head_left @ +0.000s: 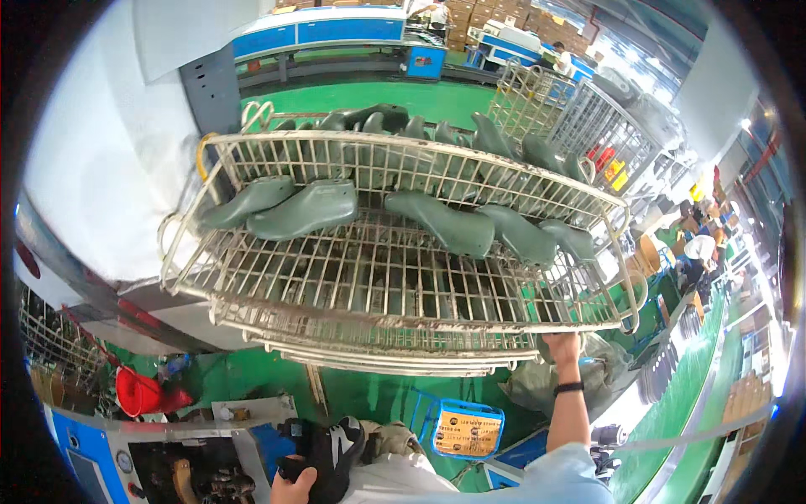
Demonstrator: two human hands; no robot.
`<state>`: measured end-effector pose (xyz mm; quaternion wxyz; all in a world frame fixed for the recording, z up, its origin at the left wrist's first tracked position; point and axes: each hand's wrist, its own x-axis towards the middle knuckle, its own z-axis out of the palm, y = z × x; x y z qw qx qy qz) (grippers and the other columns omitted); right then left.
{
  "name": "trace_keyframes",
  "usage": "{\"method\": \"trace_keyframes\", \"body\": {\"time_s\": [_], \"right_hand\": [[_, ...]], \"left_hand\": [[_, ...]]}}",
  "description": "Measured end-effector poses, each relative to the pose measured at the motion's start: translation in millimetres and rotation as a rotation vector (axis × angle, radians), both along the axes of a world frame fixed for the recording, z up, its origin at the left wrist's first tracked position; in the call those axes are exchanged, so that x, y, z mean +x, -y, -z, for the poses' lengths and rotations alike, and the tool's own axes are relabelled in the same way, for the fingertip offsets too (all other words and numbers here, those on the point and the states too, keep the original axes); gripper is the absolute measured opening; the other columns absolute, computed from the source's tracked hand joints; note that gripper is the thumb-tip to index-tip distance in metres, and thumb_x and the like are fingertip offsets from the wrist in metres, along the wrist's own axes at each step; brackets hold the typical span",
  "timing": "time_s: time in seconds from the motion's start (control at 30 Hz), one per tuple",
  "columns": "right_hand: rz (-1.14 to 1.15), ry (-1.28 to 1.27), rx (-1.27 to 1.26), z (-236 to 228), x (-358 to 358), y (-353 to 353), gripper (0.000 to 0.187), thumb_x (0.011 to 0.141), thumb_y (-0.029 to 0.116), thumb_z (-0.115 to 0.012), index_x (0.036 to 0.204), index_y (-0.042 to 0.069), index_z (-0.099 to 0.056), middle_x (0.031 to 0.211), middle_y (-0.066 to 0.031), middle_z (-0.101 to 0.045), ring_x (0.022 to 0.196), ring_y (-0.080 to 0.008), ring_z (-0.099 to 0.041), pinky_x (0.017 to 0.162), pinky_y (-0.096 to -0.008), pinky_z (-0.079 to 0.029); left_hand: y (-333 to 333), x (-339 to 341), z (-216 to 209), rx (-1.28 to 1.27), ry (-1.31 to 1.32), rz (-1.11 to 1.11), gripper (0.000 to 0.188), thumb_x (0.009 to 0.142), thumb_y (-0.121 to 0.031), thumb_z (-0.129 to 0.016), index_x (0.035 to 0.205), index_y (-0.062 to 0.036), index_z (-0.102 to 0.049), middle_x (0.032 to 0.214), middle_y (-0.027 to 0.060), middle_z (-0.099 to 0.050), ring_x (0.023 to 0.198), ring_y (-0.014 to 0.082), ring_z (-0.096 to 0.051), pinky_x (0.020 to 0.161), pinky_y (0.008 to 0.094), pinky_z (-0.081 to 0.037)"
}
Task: Operating a heel-lasting machine to shape shoes over shoe lasts in a factory setting.
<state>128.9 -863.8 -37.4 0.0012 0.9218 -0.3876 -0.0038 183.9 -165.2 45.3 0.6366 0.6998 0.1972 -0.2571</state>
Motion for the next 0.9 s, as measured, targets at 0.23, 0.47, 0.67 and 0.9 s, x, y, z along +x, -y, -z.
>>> {"method": "trace_keyframes", "body": {"time_s": [0.23,0.47,0.67,0.9], "right_hand": [[0.044,0.143,-0.056,-33.1,88.4,-2.0,0.034,0.099,0.027,-0.057,0.124,0.005,-0.067,0.127,-0.0201,-0.066,0.116,-0.0364,-0.061,0.102,-0.0503,-0.047],[0.139,0.244,-0.247,-11.5,76.8,-18.9,0.038,0.100,0.029,-0.057,0.125,0.002,-0.065,0.129,-0.0211,-0.065,0.118,-0.0397,-0.059,0.102,-0.0515,-0.047],[-0.239,0.266,-0.236,4.3,204.5,-155.9,0.041,0.101,0.031,-0.057,0.127,-0.001,-0.063,0.131,-0.0218,-0.064,0.119,-0.0420,-0.058,0.102,-0.0524,-0.046],[-1.372,0.239,0.561,-17.6,192.4,-463.2,0.035,0.100,0.021,-0.060,0.124,-0.004,-0.066,0.114,-0.0220,-0.070,0.103,-0.0405,-0.065,0.093,-0.0504,-0.051]], "left_hand": [[29.5,7.8,-54.2,0.108,-0.046,-0.141,0.052,0.088,-0.039,-0.076,0.117,0.0032,-0.065,0.105,0.0099,-0.066,0.090,0.0230,-0.055,0.082,0.0402,-0.045],[-9.6,-32.4,-23.9,0.192,0.010,-0.307,0.056,0.083,-0.040,-0.081,0.117,0.0009,-0.066,0.098,0.0099,-0.066,0.085,0.0203,-0.058,0.076,0.0374,-0.049],[-83.6,-134.6,-37.1,-0.167,0.108,-0.511,0.058,0.074,-0.027,-0.086,0.120,-0.0003,-0.065,0.108,0.0046,-0.065,0.101,0.0149,-0.058,0.090,0.0324,-0.049],[-119.6,-346.7,-31.6,-0.186,0.605,-1.381,0.051,0.077,-0.016,-0.079,0.122,-0.0024,-0.061,0.127,0.0087,-0.062,0.117,0.0186,-0.060,0.100,0.0332,-0.048]]}}
